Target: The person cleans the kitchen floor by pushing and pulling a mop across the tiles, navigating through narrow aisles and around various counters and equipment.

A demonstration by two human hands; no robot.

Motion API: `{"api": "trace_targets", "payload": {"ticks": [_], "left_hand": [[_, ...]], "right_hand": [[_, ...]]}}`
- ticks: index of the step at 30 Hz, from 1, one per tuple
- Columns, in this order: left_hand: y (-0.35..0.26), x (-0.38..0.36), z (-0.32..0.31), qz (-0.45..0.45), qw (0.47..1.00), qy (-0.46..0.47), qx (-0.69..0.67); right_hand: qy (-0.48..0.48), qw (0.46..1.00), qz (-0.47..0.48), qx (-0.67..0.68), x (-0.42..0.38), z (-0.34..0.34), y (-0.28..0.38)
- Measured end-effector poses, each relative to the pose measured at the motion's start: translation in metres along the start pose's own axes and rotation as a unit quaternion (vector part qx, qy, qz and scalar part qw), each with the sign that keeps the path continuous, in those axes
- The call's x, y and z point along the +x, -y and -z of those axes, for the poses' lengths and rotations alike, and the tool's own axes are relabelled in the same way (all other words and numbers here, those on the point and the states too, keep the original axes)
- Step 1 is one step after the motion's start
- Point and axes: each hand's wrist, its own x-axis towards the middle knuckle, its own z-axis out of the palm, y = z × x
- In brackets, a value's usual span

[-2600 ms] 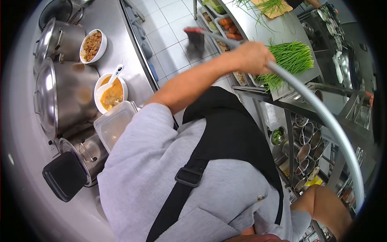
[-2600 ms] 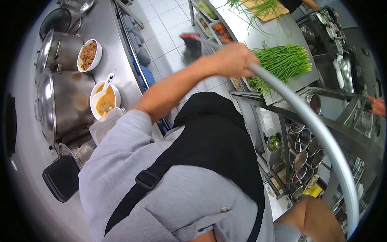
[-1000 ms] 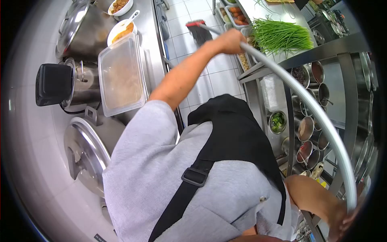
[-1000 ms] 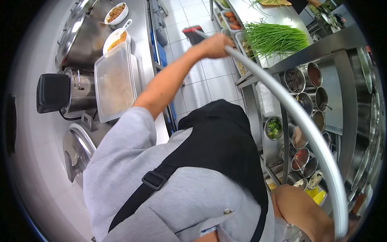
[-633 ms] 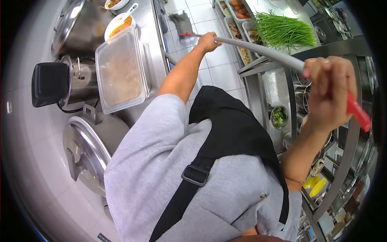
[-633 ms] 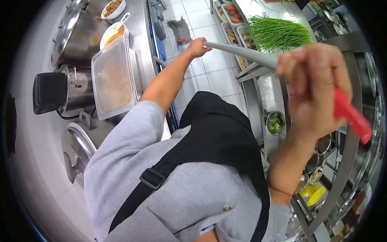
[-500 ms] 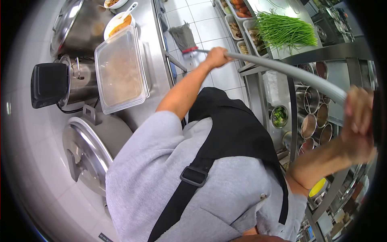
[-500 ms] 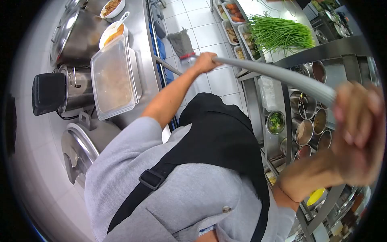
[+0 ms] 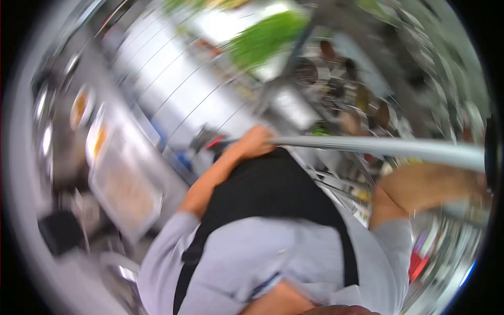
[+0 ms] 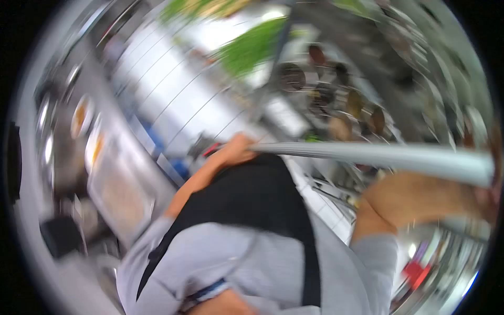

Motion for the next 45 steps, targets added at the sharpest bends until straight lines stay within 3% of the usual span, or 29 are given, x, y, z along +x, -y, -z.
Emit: {"api": "trace_targets", "payload": {"ticks": [1,3,5,6,7,8,10,11,12,15,17,19,22,23,25,26,27,29,31,37,40,43,44,45], "left_hand": [[-0.013,-0.006,0.016,-0.015,0.998,-0.045,-0.035],[-0.038,-0.011,0.049,0.075,0.994,-0.035,0.071],[-0.017,-0.014,0.071,0.057,0.989,-0.078,0.111],[0.02,-0.014,0.081,-0.003,0.979,-0.115,0.171],[0.009,-0.012,0.099,0.055,0.982,-0.112,0.14],[0.031,-0.008,0.111,0.023,0.979,-0.125,0.158],[0.073,-0.005,0.138,0.018,0.971,-0.156,0.183],[0.085,-0.006,0.15,0.037,0.966,-0.165,0.193],[0.102,-0.004,0.158,0.088,0.966,-0.166,0.176],[0.199,-0.005,0.16,0.107,0.958,-0.188,0.189],[0.288,-0.014,0.141,0.134,0.957,-0.174,0.188],[0.356,-0.013,0.106,0.162,0.955,-0.16,0.192],[0.345,-0.019,0.054,0.041,0.969,-0.216,0.116],[0.348,-0.01,0.055,0.159,0.978,-0.083,0.108],[0.305,-0.012,0.027,0.171,0.97,-0.138,0.102],[0.36,-0.003,0.009,0.21,0.958,-0.089,0.172],[0.291,-0.006,0.002,0.242,0.944,-0.136,0.181],[0.251,-0.001,-0.025,0.195,0.943,-0.192,0.191],[0.181,0.006,-0.047,0.229,0.958,-0.134,0.105],[0.045,0.043,-0.196,0.218,0.958,-0.158,0.1],[-0.062,0.048,-0.262,0.176,0.98,-0.093,0.026],[-0.135,0.059,-0.34,0.053,0.996,-0.051,-0.05],[-0.171,0.065,-0.349,0.111,0.987,0.053,-0.101],[-0.181,0.073,-0.385,0.048,0.991,0.045,-0.116]], "right_hand": [[-0.009,1.0,0.006,0.029,-0.022,0.006,0.007],[-0.026,0.996,0.064,0.062,-0.05,0.003,0.009],[-0.042,0.983,0.166,0.067,-0.063,-0.015,0.0],[-0.078,0.978,0.183,0.062,-0.074,-0.022,-0.012],[-0.107,0.971,0.2,0.07,-0.084,-0.026,-0.027],[-0.127,0.964,0.217,0.09,-0.089,-0.029,-0.041],[-0.183,0.961,0.2,0.052,-0.087,-0.04,-0.079],[-0.193,0.96,0.171,0.109,-0.087,-0.046,-0.1],[-0.242,0.964,0.095,0.052,-0.088,-0.053,-0.118],[-0.22,0.975,-0.026,-0.006,-0.079,-0.079,-0.191],[-0.159,0.984,-0.018,-0.078,-0.084,-0.098,-0.259],[-0.17,0.981,-0.073,-0.051,-0.101,-0.124,-0.3],[-0.179,0.98,-0.036,-0.085,-0.117,-0.111,-0.304],[-0.201,0.973,-0.063,-0.095,-0.125,-0.099,-0.296],[-0.216,0.96,-0.112,-0.138,-0.133,-0.082,-0.261],[-0.193,0.962,-0.119,-0.155,-0.138,-0.076,-0.248],[-0.174,0.953,-0.152,-0.195,-0.141,-0.071,-0.227],[-0.206,0.937,-0.219,-0.18,-0.148,-0.069,-0.186],[-0.189,0.958,-0.16,-0.147,-0.173,-0.06,-0.156],[-0.152,0.973,-0.12,-0.128,-0.262,-0.009,-0.022],[-0.131,0.976,-0.11,-0.132,-0.299,0.017,0.036],[-0.109,0.982,-0.083,-0.129,-0.327,0.031,0.084],[-0.108,0.984,-0.07,-0.125,-0.335,0.037,0.098],[-0.106,0.985,-0.056,-0.123,-0.344,0.041,0.111]]}}
